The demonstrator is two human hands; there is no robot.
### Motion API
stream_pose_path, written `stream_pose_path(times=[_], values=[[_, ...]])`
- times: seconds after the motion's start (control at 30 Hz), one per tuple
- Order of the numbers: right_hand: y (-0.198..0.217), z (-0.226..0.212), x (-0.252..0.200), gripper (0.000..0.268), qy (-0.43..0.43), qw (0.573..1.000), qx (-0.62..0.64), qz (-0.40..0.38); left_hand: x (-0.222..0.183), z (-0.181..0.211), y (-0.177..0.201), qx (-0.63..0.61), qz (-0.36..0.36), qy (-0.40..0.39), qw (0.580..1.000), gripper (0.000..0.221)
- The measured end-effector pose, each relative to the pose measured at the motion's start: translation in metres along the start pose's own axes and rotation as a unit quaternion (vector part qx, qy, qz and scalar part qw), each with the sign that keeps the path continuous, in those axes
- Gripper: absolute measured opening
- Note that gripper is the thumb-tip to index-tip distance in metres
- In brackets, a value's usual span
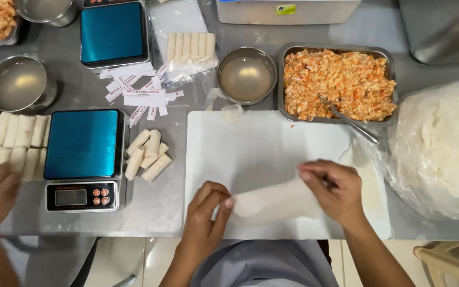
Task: A person is seen preparing and rolling spring rolls on a white cutting board at a stainless steel table, using a fork to add filling.
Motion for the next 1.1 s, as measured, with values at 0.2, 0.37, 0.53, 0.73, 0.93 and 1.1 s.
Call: stream_pose_path(times=[0.2,0.37,0.53,0.73,0.93,1.1], values=[[-0.048,0.072,0.045,0.013,0.089,0.975,-0.155,-0.133,0.011,-0.073,-0.024,0.024,0.004,0.172,0.985,0.027],[-0.071,0.100,0.074,0.032,0.238,0.918,-0.269,-0.167,-0.012,-0.079,-0.034,0.174,0.115,0.047,0.977,0.041],[-0.090,0.104,0.132,0.056,0.204,0.871,-0.395,-0.209,-0.027,-0.089,-0.055,0.297,0.005,-0.021,0.955,0.077],[-0.081,0.109,0.146,0.059,0.212,0.871,-0.376,-0.233,-0.032,-0.087,-0.050,0.318,0.007,0.002,0.948,0.080],[-0.073,0.103,0.053,0.084,0.246,0.877,-0.316,-0.266,-0.035,-0.095,-0.055,0.338,0.017,-0.011,0.941,0.091],[-0.110,0.078,-0.011,0.093,0.271,0.831,-0.335,-0.351,-0.023,-0.094,-0.070,0.414,0.030,-0.039,0.909,0.097]])
Point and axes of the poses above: each hand's wrist, its own x-axis towards the middle knuckle, its own y-axis out of the back of the hand, z = x × y, the point moved 1 cm from there along x, towards the middle knuckle, and after that the axes turned 15 degrees about y, right-handed, at the moved point
